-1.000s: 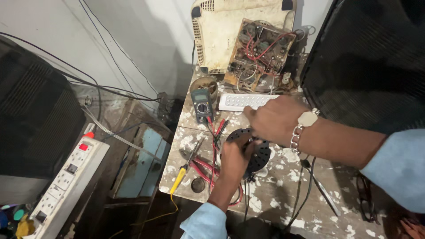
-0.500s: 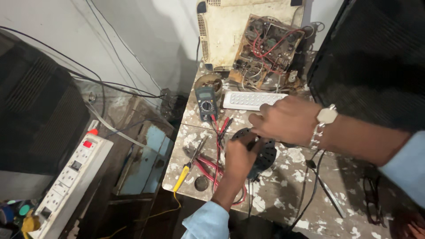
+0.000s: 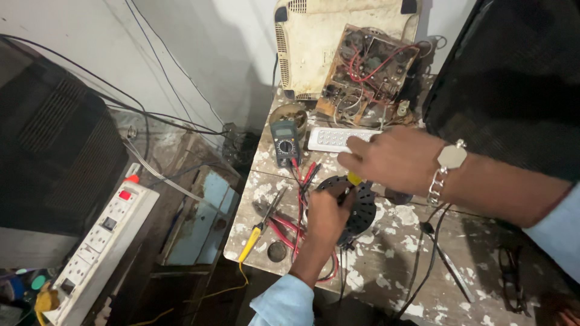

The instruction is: The person disassembles a black circular electronic component, removes a white plastic piece, and then uses a screwdriver to tighten screws on the component. The person handles the component and tools directly with their hands.

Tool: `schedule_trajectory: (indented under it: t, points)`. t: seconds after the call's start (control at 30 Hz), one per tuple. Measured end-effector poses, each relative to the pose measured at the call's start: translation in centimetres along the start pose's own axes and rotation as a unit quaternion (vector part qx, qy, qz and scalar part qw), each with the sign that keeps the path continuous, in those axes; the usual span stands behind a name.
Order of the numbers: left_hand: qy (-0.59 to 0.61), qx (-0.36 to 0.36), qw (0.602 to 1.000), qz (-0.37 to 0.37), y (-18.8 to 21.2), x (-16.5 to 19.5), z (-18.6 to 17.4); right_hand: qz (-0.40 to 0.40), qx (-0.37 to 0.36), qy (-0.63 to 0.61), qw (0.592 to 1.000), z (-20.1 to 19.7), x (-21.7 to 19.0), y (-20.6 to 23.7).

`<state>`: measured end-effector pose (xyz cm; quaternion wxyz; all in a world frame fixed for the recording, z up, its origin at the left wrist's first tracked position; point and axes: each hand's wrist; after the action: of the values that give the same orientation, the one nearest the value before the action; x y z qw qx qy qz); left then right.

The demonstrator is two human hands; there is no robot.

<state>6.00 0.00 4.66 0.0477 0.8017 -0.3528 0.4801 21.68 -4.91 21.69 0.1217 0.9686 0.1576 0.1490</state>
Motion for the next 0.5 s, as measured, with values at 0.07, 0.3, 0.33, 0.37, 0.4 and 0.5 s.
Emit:
schedule_trajectory:
  t: [0.07,0.3,0.33,0.37,0.4,0.5]
  points:
    - [-0.011,0.021,1.000,0.017,0.0,0.1,0.3,0.026,-0.010,-0.017,0.999,-0.6,0.6,-0.3]
    - [-0.043,-0.014,0.999,-0.026,0.0,0.5,0.3,0.119,-0.034,-0.112,0.986,-1.4,1.2,-0.2]
    - [-0.041,-0.008,0.999,-0.014,0.0,0.5,0.3,0.130,-0.048,-0.099,0.985,-1.4,1.0,-0.2]
    - [-0.040,-0.001,0.999,-0.001,0.1,0.5,0.3,0.141,-0.060,-0.086,0.984,-1.4,0.8,-0.1]
    - [-0.039,0.005,0.999,0.011,0.1,0.4,0.3,0.152,-0.073,-0.073,0.983,-1.4,0.6,-0.1]
    - [-0.038,0.001,0.999,0.032,-0.1,0.0,0.1,0.073,-0.019,-0.045,0.996,-1.2,0.1,0.6]
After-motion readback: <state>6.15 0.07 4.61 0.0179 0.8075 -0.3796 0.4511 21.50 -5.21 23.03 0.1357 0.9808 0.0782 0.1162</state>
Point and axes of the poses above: each hand's wrist, its own y-axis away from the middle knuckle, its own z-axis out of the palm, x = y × z, and after that the axes turned 2 degrees about -y, right-handed
